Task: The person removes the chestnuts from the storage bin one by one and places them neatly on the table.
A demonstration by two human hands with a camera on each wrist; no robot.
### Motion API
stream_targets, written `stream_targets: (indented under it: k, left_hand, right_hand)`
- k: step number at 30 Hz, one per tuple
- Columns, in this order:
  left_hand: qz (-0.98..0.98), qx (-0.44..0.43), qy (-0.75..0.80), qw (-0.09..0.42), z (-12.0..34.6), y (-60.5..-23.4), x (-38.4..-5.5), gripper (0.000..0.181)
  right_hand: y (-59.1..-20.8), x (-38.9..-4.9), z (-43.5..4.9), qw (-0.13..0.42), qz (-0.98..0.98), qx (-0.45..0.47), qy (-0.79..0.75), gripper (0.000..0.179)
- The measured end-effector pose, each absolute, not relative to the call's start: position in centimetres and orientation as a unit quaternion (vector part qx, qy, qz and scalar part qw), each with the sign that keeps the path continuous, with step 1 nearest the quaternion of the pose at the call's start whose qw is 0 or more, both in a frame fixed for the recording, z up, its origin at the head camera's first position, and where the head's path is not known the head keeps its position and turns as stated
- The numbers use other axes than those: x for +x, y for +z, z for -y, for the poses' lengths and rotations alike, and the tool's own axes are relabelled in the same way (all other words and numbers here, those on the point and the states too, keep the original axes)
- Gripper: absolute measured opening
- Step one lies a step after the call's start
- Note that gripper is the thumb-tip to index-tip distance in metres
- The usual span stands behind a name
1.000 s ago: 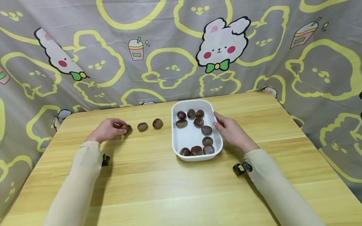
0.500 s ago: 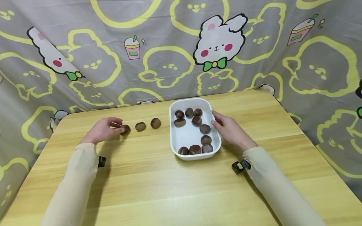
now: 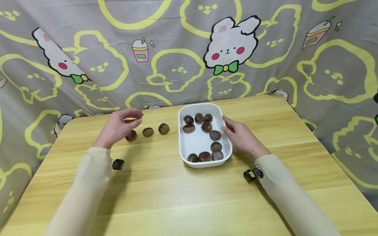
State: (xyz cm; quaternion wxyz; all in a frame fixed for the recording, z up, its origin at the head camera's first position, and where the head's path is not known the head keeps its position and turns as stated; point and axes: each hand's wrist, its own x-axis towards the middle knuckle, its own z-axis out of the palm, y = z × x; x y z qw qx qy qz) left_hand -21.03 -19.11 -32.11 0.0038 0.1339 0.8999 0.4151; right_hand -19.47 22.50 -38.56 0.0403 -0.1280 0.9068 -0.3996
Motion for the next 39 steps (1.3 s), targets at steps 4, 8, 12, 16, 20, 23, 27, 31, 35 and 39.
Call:
stream_targets:
  k: [4, 8, 12, 16, 20, 23, 27, 31, 35, 39]
  left_hand:
    - [-0.879, 0.188, 0.437, 0.038, 16.0, -31.0, -20.4, 0.027]
    - [-0.859, 0.253, 0.440, 0.070, 13.0, -30.6, -20.1, 0.025]
    - [-0.855, 0.315, 0.401, 0.089, 10.1, -30.9, -19.8, 0.025]
    - [-0.864, 0.344, 0.346, 0.126, 7.4, -31.7, -19.4, 0.027]
    - [-0.858, 0.382, 0.305, 0.159, 5.2, -32.5, -19.6, 0.025]
    - [-0.854, 0.410, 0.271, 0.171, 4.0, -32.9, -19.9, 0.022]
    - [-0.860, 0.416, 0.224, 0.194, 3.0, -33.5, -20.1, 0.022]
    - [-0.871, 0.400, 0.172, 0.228, 2.4, -34.1, -20.1, 0.024]
    - [-0.876, 0.403, 0.118, 0.238, 1.7, -34.4, -19.9, 0.022]
    - [-0.876, 0.409, 0.088, 0.240, 1.3, -34.6, -19.7, 0.012]
  right_hand:
    - [-38.6, -19.5, -22.5, 0.039, -0.907, -0.127, -0.400, 0.054]
    - [-38.7, -19.5, -22.6, 0.036, -0.905, -0.128, -0.403, 0.054]
    - [-38.9, -19.5, -22.7, 0.034, -0.905, -0.128, -0.405, 0.054]
    - [-38.9, -19.5, -22.8, 0.029, -0.904, -0.126, -0.407, 0.054]
    - [-38.9, -19.2, -23.0, 0.024, -0.901, -0.126, -0.414, 0.054]
    - [-38.8, -19.1, -23.1, 0.024, -0.900, -0.125, -0.417, 0.054]
    - [-38.8, -19.3, -23.0, 0.025, -0.903, -0.123, -0.411, 0.054]
    - [-38.7, -19.5, -22.7, 0.024, -0.903, -0.126, -0.410, 0.054]
    - [-38.9, -19.5, -22.6, 0.020, -0.903, -0.127, -0.410, 0.053]
    - [-39.0, -19.6, -22.5, 0.019, -0.902, -0.127, -0.412, 0.053]
